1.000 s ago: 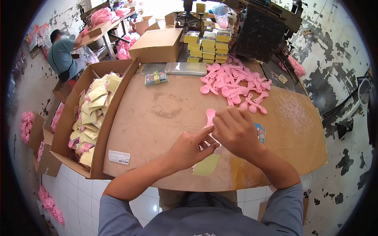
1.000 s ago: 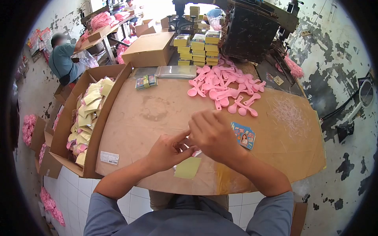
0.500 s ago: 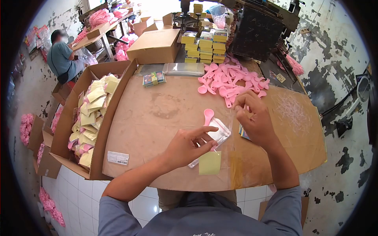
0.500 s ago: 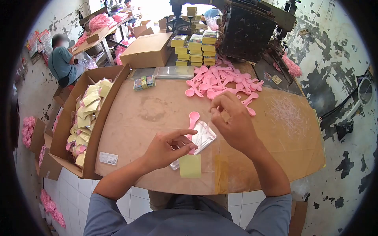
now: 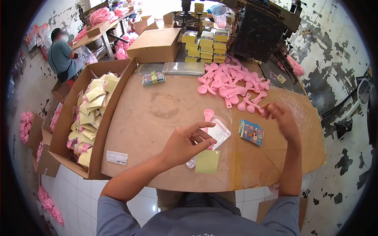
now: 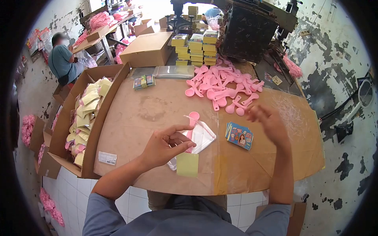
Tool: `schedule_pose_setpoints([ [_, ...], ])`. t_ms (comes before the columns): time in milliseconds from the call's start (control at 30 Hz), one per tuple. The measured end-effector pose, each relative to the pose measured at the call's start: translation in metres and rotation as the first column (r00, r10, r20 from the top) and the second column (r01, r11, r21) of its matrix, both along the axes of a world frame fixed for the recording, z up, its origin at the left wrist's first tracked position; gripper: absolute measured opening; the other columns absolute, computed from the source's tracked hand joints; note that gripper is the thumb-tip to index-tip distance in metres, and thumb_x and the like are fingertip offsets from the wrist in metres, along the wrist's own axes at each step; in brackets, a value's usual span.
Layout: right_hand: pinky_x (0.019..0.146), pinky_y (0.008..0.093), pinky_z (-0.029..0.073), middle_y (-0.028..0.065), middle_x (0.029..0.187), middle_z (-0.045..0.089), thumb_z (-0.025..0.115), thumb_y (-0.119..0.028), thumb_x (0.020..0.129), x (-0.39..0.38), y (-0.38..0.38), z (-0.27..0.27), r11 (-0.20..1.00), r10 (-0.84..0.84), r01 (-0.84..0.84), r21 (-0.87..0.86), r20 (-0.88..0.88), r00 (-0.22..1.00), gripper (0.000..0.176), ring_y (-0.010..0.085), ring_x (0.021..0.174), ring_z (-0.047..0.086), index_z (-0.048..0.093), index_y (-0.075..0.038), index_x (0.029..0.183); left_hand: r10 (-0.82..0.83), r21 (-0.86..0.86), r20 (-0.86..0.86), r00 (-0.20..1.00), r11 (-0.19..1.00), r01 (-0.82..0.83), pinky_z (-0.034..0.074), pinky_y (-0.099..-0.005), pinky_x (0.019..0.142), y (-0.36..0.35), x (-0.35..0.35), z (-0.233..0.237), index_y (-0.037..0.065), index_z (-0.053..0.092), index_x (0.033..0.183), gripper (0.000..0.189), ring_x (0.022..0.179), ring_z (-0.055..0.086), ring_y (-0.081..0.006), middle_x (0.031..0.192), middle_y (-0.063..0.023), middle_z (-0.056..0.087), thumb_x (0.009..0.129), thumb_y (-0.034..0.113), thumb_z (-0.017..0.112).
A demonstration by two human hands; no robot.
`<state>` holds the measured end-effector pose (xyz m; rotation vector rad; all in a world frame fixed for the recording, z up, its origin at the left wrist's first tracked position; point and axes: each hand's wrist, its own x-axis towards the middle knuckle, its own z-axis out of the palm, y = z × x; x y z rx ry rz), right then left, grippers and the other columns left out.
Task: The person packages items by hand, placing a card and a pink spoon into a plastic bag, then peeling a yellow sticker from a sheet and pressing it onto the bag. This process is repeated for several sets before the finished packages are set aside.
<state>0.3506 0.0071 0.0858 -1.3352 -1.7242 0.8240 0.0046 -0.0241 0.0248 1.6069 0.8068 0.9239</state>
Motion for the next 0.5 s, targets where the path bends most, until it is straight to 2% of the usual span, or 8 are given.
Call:
schedule_pose_setpoints([
  [33,0.078,0.0296,0.050,0.0047,0.091,0.072,0.059,-0.019,0.103,-0.009,-0.003,-0.009,0.993,0.119,-0.120,0.006,0.014,0.993,0.025,0.0115,0.087,0.065,0.072,0.002,0.106,0.000,0.006,-0.001,1.000,1.000,0.000,0.059,-0.0283,0.083,-0.001,0.001,-0.001,0.000,0.057,0.140,0.046,0.091,0.075,-0.0135,0.101,-0.0124,0.079,0.096,0.004,0.070],
  [100,0.076,0.0293,0.052,0.0021,0.092,0.072,0.066,-0.021,0.100,-0.035,-0.017,-0.013,0.960,0.272,-0.281,0.002,0.235,0.933,0.027,0.0114,0.084,0.065,0.071,-0.001,0.118,0.004,0.000,-0.012,1.000,1.000,-0.004,0.059,-0.0282,0.082,-0.001,0.003,0.000,0.000,0.056,0.139,0.046,0.091,0.075,-0.0138,0.101,-0.0125,0.079,0.096,0.004,0.071],
  [167,0.075,0.0278,0.052,0.0018,0.093,0.071,0.070,-0.020,0.098,-0.066,-0.032,-0.018,0.937,0.350,-0.349,-0.029,0.146,0.925,0.026,0.0101,0.085,0.065,0.070,-0.002,0.117,0.016,-0.026,-0.030,0.999,1.000,-0.016,0.059,-0.0282,0.082,-0.002,0.005,0.001,0.000,0.056,0.139,0.046,0.090,0.076,-0.0142,0.102,-0.0124,0.079,0.096,0.005,0.071],
  [267,0.073,0.0257,0.052,0.0026,0.094,0.071,0.069,-0.016,0.100,-0.096,-0.034,-0.041,0.927,0.326,-0.355,-0.120,-0.208,0.922,0.022,0.0092,0.084,0.065,0.070,-0.001,0.115,-0.004,0.008,0.074,0.997,1.000,0.003,0.055,-0.0235,0.070,-0.001,0.008,-0.009,-0.001,0.057,0.138,0.049,0.087,0.073,-0.0101,0.101,-0.0110,0.078,0.095,0.014,0.076],
  [367,0.073,0.0245,0.053,0.0038,0.093,0.072,0.067,-0.015,0.102,-0.095,-0.025,-0.045,0.908,0.280,-0.382,-0.173,-0.429,0.859,0.019,0.0089,0.082,0.067,0.069,0.000,0.113,-0.006,-0.048,0.072,0.997,0.999,0.010,0.054,-0.0240,0.070,0.002,0.008,-0.010,0.000,0.057,0.139,0.052,0.088,0.071,-0.0092,0.105,-0.0106,0.078,0.095,0.018,0.078],
  [500,0.074,0.0251,0.054,0.0033,0.092,0.072,0.067,-0.013,0.101,-0.092,-0.021,-0.042,0.920,0.246,-0.342,-0.189,-0.401,0.883,0.019,0.0096,0.081,0.068,0.069,0.001,0.113,-0.069,-0.072,0.028,0.997,0.995,0.070,0.053,-0.0234,0.070,0.006,0.008,-0.019,0.000,0.063,0.132,0.044,0.085,0.069,-0.0076,0.105,-0.0096,0.077,0.096,0.022,0.077],
])
